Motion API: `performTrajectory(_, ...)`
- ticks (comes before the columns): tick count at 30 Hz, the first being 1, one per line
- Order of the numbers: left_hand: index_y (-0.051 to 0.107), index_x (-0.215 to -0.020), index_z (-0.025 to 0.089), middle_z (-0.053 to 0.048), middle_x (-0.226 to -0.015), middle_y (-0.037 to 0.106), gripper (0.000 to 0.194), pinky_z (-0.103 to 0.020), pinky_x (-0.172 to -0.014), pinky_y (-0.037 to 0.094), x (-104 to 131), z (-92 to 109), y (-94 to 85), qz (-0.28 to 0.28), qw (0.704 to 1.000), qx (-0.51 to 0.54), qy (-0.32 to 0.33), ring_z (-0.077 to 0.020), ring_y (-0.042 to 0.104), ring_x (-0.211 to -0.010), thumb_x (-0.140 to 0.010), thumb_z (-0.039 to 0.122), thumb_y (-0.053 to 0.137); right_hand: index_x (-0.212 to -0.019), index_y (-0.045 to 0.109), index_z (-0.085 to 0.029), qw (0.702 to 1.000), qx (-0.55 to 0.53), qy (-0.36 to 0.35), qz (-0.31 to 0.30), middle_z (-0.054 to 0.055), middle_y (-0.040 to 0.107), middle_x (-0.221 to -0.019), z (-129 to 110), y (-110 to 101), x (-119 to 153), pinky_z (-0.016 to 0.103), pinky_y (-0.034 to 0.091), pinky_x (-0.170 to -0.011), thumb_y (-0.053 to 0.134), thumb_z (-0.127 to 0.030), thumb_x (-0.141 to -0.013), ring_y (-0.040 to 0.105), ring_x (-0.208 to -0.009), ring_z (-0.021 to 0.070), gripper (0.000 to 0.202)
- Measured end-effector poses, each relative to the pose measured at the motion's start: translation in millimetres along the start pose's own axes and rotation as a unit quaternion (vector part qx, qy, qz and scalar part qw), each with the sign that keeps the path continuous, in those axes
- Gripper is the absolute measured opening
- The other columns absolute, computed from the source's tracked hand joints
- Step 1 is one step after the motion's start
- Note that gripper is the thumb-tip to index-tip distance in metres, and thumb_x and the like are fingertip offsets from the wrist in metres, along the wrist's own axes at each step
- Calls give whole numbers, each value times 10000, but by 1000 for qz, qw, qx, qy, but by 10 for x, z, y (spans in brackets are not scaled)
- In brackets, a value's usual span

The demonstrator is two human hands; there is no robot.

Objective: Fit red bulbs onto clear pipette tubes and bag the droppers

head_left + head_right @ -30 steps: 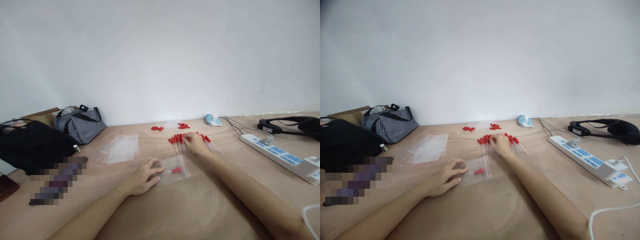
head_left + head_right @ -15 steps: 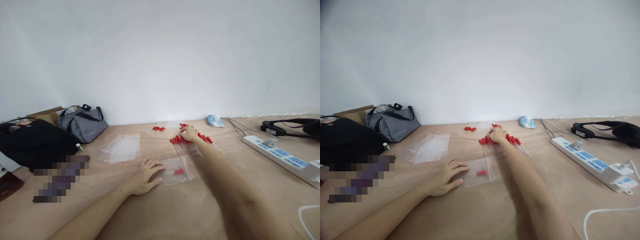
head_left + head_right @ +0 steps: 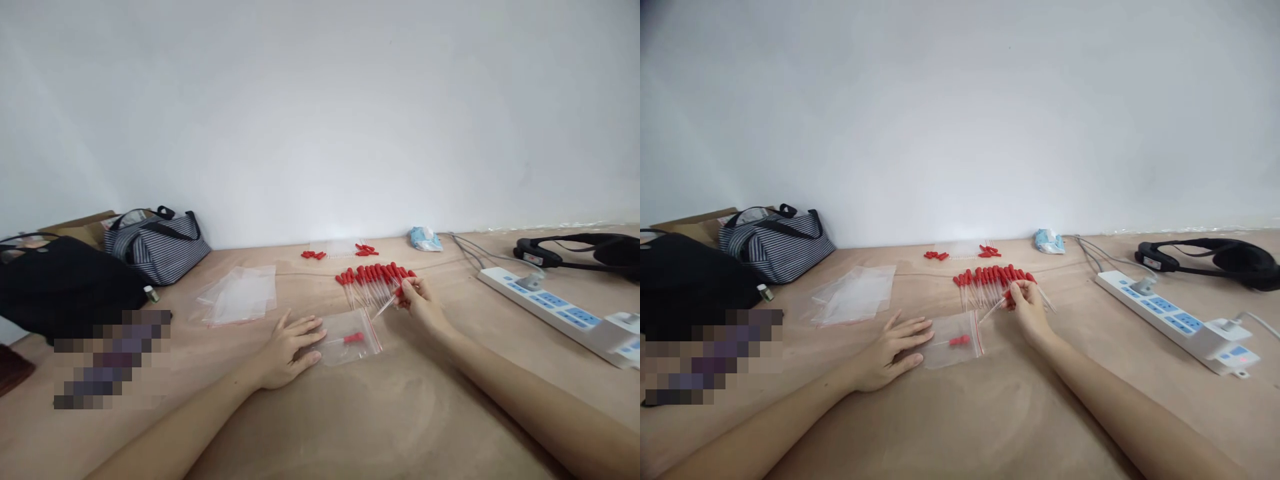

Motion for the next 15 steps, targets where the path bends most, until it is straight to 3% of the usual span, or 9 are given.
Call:
performTrajectory(4,431,-1241,298,-38,-1346,381,396,-555,-1027,59,-10,10,-6,-6,1000,-1,-4,-234,303,-1255,-864,416,396,-734,430,-219,998,-38,50,-1,-32,576,-634,106,107,171,250,436,-511,653,-507,-593,555,-513,111,391)
performTrajectory(7,414,-1259,268,-45,-1349,375,418,-520,-1045,90,-14,31,-11,-8,1000,2,1,-221,297,-1259,-865,405,396,-732,430,-222,994,-64,80,-34,-22,595,-651,153,282,276,263,448,-543,661,-482,-591,576,-558,127,375)
performTrajectory(10,362,-1293,234,-55,-1346,379,468,-475,-1060,126,-14,48,-40,6,1000,15,8,-210,304,-1256,-854,387,420,-709,453,-211,990,-23,89,-108,-29,590,-617,178,468,379,258,446,-558,662,-429,-607,571,-559,120,319)
performTrajectory(13,337,-1301,221,-57,-1328,408,489,-455,-1058,165,-11,60,-73,21,999,29,8,-209,337,-1238,-844,359,442,-682,497,-195,970,78,68,-220,-56,525,-497,197,668,486,227,390,-458,668,-355,-608,494,-443,95,245)
performTrajectory(15,340,-1294,219,-59,-1319,421,479,-453,-1052,188,-8,74,-83,23,999,33,8,-213,346,-1232,-844,349,442,-674,537,-185,956,129,42,-260,-53,517,-484,188,747,527,221,361,-425,656,-319,-617,461,-415,91,188)
Point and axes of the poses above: each hand's wrist, its own x-axis away from the middle knuckle, its own y-axis out of the palm, z = x × y, the point moved 10 cm from there along -x, towards the middle knuckle
